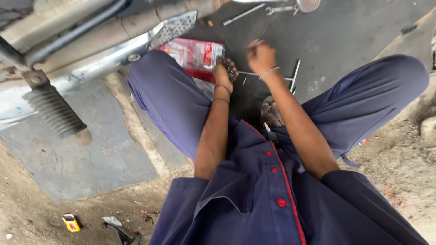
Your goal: The person sits on the ground and uses a T-handle wrench to tighten bolts on the motorcycle engine casing. They adjust the tool and reposition their hands multiple times to access different bolts on the engine.
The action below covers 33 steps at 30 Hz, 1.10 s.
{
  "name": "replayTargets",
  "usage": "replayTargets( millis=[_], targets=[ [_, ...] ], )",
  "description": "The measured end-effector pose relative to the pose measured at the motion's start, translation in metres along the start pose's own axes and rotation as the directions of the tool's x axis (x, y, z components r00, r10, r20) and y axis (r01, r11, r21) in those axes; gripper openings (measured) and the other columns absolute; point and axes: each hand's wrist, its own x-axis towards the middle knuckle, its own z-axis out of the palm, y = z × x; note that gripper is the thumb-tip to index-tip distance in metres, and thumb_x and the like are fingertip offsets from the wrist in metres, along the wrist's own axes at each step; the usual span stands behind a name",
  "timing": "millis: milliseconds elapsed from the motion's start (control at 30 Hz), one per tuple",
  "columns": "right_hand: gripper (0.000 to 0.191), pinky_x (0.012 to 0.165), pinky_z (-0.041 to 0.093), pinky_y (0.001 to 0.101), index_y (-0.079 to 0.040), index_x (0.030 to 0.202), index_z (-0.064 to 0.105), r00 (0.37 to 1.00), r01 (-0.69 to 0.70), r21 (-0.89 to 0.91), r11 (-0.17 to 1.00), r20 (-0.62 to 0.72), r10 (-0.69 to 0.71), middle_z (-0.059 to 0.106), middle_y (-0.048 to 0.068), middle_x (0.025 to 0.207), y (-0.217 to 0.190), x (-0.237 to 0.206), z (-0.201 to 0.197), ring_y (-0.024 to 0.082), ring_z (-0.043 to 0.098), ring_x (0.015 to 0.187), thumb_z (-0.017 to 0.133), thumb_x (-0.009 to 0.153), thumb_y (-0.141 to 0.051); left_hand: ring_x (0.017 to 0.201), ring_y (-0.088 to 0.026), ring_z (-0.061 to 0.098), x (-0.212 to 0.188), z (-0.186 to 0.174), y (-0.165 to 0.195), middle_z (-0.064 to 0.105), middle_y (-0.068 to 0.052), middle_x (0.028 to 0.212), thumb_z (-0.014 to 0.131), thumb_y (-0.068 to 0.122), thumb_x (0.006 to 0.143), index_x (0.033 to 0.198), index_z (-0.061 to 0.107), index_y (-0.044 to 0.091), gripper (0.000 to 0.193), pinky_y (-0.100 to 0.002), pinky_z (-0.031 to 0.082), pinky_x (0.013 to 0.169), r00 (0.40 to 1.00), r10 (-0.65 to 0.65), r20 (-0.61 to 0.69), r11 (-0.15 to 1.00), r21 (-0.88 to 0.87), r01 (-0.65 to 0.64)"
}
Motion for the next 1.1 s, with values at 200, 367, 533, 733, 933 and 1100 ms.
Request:
replayTargets(
  millis=[200, 367, 533, 733, 933, 1100],
  targets=[
    [0.049, 0.09, 0.057, 0.0467, 0.006, 0.101, 0.07, 0.967, -0.169, -0.509, 0.844, 0.081, 0.242, 0.069, 0.03, 0.102, -0.004, -0.02, 0.036, 0.044, 0.069, 0.102, 0.082, 0.088, -0.04, 0.043, -0.014, 0.042, 0.001, -0.005, 0.001, 0.048, 0.0, 0.057, 0.047, 0.049, 0.104, 0.075, 0.054, 0.013, 0.047, -0.029, 0.026, 0.037, 0.936, 0.052, -0.347, 0.993, 0.113, -0.013],
    [0.031, 0.086, 0.057, 0.0505, 0.002, 0.113, 0.066, 0.972, -0.218, -0.381, 0.899, 0.003, 0.236, 0.071, 0.03, 0.103, -0.019, -0.049, 0.031, 0.046, 0.069, 0.1, 0.074, 0.088, -0.014, 0.038, -0.018, 0.042, -0.032, 0.013, 0.016, 0.049, -0.005, 0.054, 0.037, 0.054, 0.104, 0.067, 0.051, 0.008, 0.06, -0.032, 0.028, 0.033, 0.827, 0.152, -0.542, 0.986, 0.144, -0.087],
    [0.024, 0.082, 0.057, 0.0478, -0.009, 0.11, 0.071, 0.999, 0.032, -0.289, 0.957, -0.029, -0.042, 0.072, 0.022, 0.106, -0.023, -0.028, 0.022, 0.041, 0.07, 0.094, 0.074, 0.087, -0.013, 0.041, -0.015, 0.045, -0.024, 0.004, 0.003, 0.052, -0.003, 0.059, 0.034, 0.053, 0.108, 0.073, 0.052, 0.01, 0.058, -0.03, 0.033, 0.034, 0.923, 0.091, -0.375, 0.99, -0.067, -0.125],
    [0.013, 0.074, 0.058, 0.0491, -0.009, 0.094, 0.074, 0.907, 0.404, -0.546, 0.734, 0.133, -0.4, 0.073, 0.019, 0.107, -0.039, 0.01, 0.009, 0.04, 0.071, 0.094, 0.07, 0.082, -0.011, 0.048, -0.018, 0.059, -0.021, 0.026, -0.006, 0.065, -0.007, 0.067, 0.038, 0.045, 0.106, 0.083, 0.06, 0.005, 0.051, -0.032, 0.044, 0.04, 0.975, 0.085, -0.207, 0.996, 0.039, -0.079],
    [0.028, 0.082, 0.057, 0.0508, 0.0, 0.099, 0.072, 0.99, -0.081, -0.44, 0.894, 0.072, 0.125, 0.07, 0.028, 0.098, -0.037, 0.012, 0.006, 0.043, 0.069, 0.093, 0.077, 0.082, -0.023, 0.051, -0.015, 0.054, 0.003, 0.001, -0.011, 0.061, -0.004, 0.067, 0.042, 0.036, 0.106, 0.087, 0.06, 0.008, 0.038, -0.029, 0.041, 0.042, 0.951, 0.22, -0.217, 0.975, 0.088, -0.205],
    [0.033, 0.065, 0.057, 0.0431, -0.005, 0.1, 0.075, 0.905, -0.171, 0.059, 0.983, 0.403, 0.133, 0.076, 0.015, 0.085, -0.032, -0.001, -0.028, 0.029, 0.073, 0.076, 0.081, 0.083, -0.033, 0.063, -0.016, 0.064, 0.001, 0.016, -0.017, 0.069, -0.005, 0.077, 0.035, 0.048, 0.107, 0.091, 0.065, 0.005, 0.055, -0.029, 0.052, 0.055, 0.986, 0.022, -0.168, 0.996, -0.079, -0.035]
  ],
)
